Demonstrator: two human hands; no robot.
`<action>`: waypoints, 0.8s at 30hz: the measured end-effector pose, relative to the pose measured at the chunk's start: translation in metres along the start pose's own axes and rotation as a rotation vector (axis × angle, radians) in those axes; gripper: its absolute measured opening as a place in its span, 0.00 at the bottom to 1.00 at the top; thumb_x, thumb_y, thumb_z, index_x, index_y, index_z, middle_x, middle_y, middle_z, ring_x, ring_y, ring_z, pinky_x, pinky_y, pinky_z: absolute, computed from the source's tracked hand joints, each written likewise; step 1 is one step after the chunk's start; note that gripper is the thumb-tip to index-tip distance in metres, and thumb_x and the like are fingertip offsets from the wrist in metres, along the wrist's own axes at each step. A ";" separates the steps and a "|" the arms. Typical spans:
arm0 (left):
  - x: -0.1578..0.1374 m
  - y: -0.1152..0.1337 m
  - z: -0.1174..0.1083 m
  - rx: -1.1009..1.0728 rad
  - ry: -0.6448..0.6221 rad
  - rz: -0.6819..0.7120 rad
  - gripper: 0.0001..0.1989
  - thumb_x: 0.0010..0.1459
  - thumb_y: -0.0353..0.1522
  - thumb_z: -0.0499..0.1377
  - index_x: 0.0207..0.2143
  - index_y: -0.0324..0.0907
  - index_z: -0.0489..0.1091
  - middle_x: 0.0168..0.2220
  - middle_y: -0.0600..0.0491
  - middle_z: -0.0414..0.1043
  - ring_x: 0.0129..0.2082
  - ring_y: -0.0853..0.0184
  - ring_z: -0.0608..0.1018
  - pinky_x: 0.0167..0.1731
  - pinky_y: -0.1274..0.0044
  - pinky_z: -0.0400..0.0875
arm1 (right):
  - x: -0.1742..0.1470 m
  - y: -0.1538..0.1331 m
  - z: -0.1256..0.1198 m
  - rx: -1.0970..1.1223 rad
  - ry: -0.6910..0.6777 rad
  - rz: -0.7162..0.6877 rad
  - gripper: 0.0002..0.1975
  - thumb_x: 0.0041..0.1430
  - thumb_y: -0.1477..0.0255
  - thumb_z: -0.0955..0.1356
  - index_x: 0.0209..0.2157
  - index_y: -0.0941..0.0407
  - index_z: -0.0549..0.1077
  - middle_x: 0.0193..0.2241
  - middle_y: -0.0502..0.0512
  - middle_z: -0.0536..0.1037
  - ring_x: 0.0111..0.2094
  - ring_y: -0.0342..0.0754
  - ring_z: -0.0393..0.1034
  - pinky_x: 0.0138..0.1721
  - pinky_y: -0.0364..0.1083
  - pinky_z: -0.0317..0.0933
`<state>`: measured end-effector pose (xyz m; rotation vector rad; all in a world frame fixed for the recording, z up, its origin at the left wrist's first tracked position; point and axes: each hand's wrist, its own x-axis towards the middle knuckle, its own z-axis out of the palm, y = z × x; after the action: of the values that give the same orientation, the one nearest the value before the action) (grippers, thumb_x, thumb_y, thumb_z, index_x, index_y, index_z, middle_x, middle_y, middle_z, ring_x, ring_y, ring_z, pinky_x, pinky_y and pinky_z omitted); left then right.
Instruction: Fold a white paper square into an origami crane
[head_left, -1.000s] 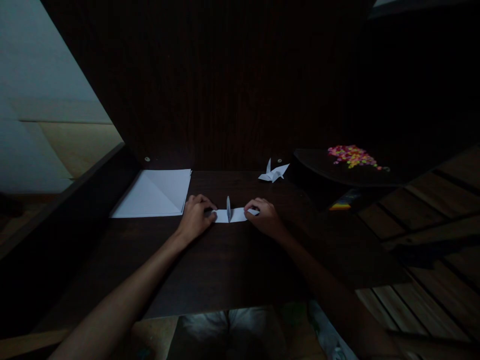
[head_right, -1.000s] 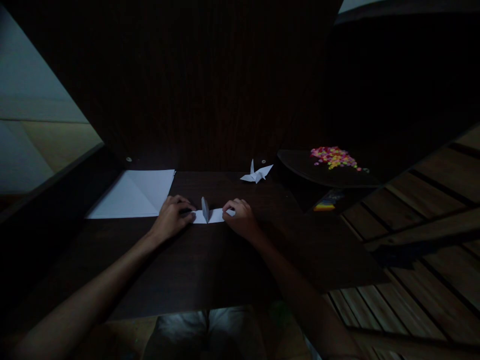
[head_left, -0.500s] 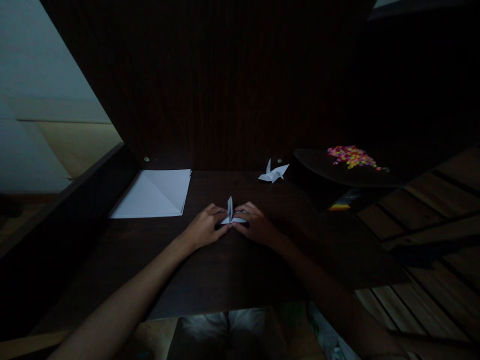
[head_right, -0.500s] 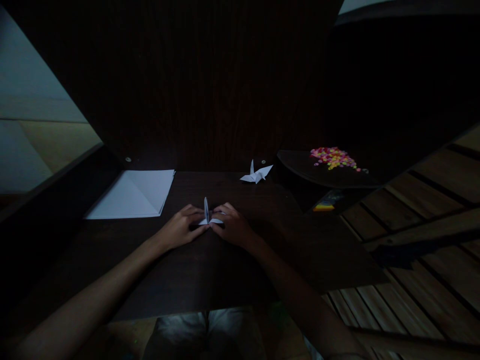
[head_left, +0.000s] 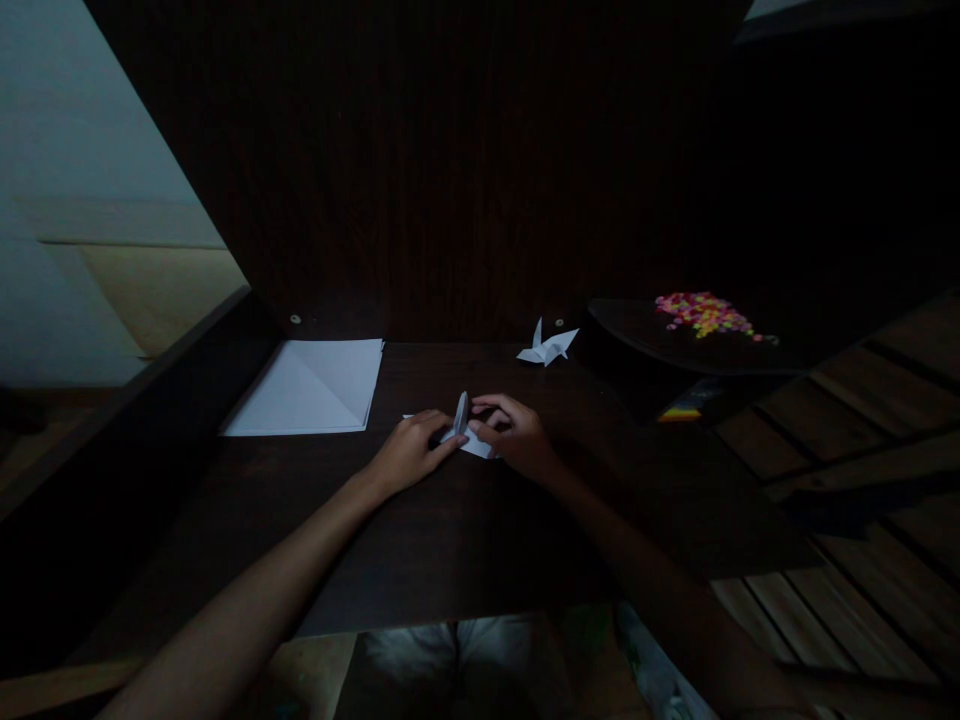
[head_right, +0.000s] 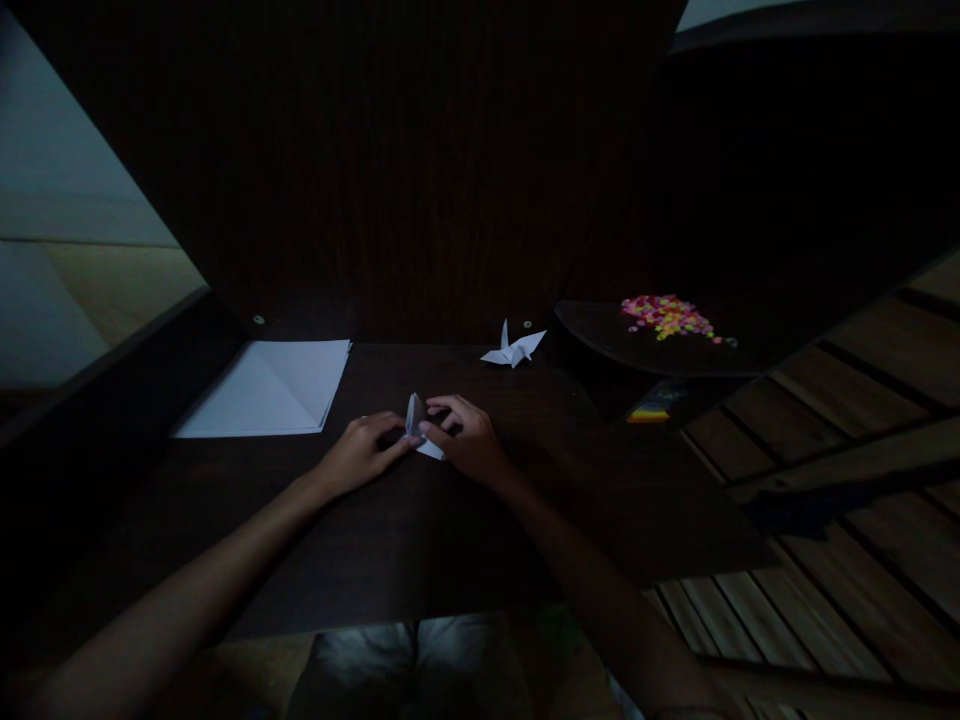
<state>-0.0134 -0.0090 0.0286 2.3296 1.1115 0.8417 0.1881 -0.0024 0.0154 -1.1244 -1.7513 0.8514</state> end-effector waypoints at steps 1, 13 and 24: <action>0.000 0.000 0.000 -0.028 -0.001 0.009 0.10 0.61 0.38 0.56 0.38 0.41 0.71 0.38 0.50 0.75 0.38 0.64 0.76 0.41 0.74 0.69 | -0.001 -0.002 0.001 -0.002 -0.007 -0.016 0.21 0.52 0.63 0.71 0.47 0.55 0.72 0.42 0.57 0.76 0.27 0.42 0.72 0.21 0.40 0.65; 0.003 -0.008 0.001 -0.183 0.021 -0.055 0.28 0.56 0.34 0.59 0.58 0.42 0.59 0.50 0.46 0.72 0.40 0.64 0.78 0.48 0.70 0.70 | -0.001 -0.015 -0.001 -0.285 -0.057 -0.277 0.25 0.49 0.69 0.74 0.50 0.53 0.71 0.43 0.58 0.76 0.43 0.53 0.68 0.45 0.52 0.63; 0.004 -0.006 0.004 -0.148 0.030 -0.115 0.37 0.48 0.39 0.67 0.59 0.42 0.59 0.51 0.45 0.72 0.46 0.60 0.77 0.48 0.68 0.72 | 0.007 0.006 -0.006 0.052 -0.211 0.027 0.22 0.50 0.70 0.72 0.48 0.56 0.72 0.35 0.54 0.78 0.30 0.44 0.73 0.33 0.44 0.67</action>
<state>-0.0121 -0.0028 0.0237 2.1186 1.1430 0.8874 0.1946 0.0065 0.0147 -1.0571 -1.8773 1.0582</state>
